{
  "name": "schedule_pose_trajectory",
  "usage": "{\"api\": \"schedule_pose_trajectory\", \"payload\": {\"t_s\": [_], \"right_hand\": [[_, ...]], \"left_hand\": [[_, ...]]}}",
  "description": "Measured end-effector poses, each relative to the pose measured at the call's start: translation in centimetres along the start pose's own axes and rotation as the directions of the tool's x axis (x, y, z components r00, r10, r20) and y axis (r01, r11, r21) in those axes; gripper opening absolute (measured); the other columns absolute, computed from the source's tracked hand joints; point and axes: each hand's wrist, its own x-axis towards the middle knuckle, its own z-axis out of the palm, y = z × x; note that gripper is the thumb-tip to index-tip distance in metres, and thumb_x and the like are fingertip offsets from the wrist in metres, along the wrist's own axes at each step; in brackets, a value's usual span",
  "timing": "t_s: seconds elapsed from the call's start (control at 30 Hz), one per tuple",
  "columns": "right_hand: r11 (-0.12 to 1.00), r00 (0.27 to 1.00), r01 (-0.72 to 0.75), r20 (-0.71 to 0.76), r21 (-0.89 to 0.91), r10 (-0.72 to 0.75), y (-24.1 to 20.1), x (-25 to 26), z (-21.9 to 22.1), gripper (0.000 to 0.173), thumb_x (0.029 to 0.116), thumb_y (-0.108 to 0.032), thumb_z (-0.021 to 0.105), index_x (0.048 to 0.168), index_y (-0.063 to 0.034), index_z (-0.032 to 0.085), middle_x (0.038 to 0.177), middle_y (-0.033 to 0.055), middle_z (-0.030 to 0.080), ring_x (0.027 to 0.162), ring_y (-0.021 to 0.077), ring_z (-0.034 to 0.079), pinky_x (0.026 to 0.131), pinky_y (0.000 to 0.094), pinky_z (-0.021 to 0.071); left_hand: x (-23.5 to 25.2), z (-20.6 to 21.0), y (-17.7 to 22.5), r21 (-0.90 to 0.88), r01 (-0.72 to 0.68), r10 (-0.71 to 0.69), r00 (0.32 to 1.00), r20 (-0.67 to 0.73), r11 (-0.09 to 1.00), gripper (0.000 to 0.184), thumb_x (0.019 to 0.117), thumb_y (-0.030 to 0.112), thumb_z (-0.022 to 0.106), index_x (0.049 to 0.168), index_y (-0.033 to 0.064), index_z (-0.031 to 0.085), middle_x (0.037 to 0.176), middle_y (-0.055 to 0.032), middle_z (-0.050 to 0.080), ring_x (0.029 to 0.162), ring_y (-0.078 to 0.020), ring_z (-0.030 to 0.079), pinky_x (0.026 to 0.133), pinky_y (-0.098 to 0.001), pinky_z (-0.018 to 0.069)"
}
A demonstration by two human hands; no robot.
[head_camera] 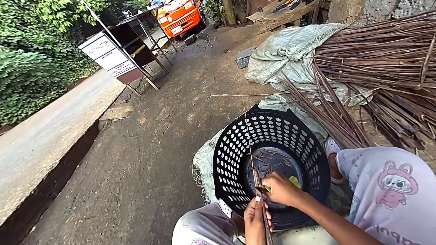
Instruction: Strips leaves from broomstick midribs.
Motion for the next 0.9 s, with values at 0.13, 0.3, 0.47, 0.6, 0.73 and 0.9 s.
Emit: {"api": "schedule_pose_trajectory", "payload": {"t_s": [0.13,0.3,0.47,0.6,0.73,0.9], "right_hand": [[0.995,0.967,-0.093,-0.242,-0.025,0.084,-0.4,0.5,1.2,0.013,0.0882,0.002,0.065,0.089,0.0138,0.071,0.084,0.0325,0.069,0.086,0.0515,0.068,0.078,0.0624,0.0490],[0.962,0.951,-0.272,-0.153,0.004,0.269,-0.7,1.7,0.1,0.018,0.0928,0.000,0.061,0.101,0.0147,0.070,0.096,0.0344,0.069,0.099,0.0513,0.066,0.086,0.0610,0.0464],[0.901,0.897,-0.408,-0.118,0.146,0.425,0.5,2.3,-2.6,0.023,0.0989,-0.002,0.056,0.109,0.0153,0.066,0.107,0.0356,0.066,0.107,0.0486,0.062,0.095,0.0575,0.0440],[0.969,0.990,-0.135,-0.001,0.208,0.138,0.8,0.8,-2.2,0.014,0.0913,0.004,0.059,0.089,0.0170,0.064,0.077,0.0246,0.059,0.075,0.0307,0.055,0.074,0.0447,0.0425],[0.985,0.970,0.010,0.236,0.173,-0.051,0.9,0.8,-1.4,0.013,0.0875,0.005,0.065,0.086,0.0186,0.064,0.076,0.0269,0.060,0.074,0.0320,0.055,0.074,0.0460,0.0421],[0.986,0.941,-0.164,0.305,0.038,0.144,-0.9,1.3,-1.8,0.019,0.0962,-0.001,0.059,0.100,0.0163,0.066,0.097,0.0331,0.064,0.096,0.0437,0.060,0.087,0.0549,0.0427]], "left_hand": [[0.1,0.4,0.2,-0.007,0.009,-0.009,1.000,-0.025,1.000,0.035,0.1096,0.000,0.027,0.083,0.0056,0.049,0.052,0.0090,0.048,0.042,0.0052,0.047,0.045,-0.0093,0.0417],[0.3,0.5,0.1,0.020,0.007,-0.006,0.999,-0.040,1.000,0.035,0.1089,-0.001,0.029,0.081,0.0057,0.048,0.052,0.0087,0.048,0.042,0.0055,0.046,0.045,-0.0092,0.0412],[-0.1,-0.1,-0.3,0.044,0.011,-0.010,0.999,-0.040,0.999,0.035,0.1085,-0.002,0.029,0.080,0.0064,0.048,0.052,0.0097,0.046,0.042,0.0059,0.044,0.045,-0.0093,0.0398],[0.6,-0.1,0.2,0.035,0.019,-0.017,0.999,-0.046,0.999,0.036,0.1094,0.000,0.026,0.081,0.0067,0.046,0.049,0.0107,0.042,0.040,0.0059,0.041,0.043,-0.0095,0.0368],[0.6,0.2,0.3,0.031,0.016,-0.015,1.000,-0.021,0.999,0.036,0.1091,-0.001,0.027,0.080,0.0076,0.046,0.049,0.0111,0.040,0.040,0.0064,0.039,0.043,-0.0092,0.0357],[1.0,-0.2,0.1,-0.003,-0.021,0.021,1.000,-0.009,1.000,0.039,0.1084,-0.001,0.027,0.076,0.0094,0.047,0.049,0.0112,0.042,0.040,0.0063,0.039,0.042,-0.0093,0.0346]]}}
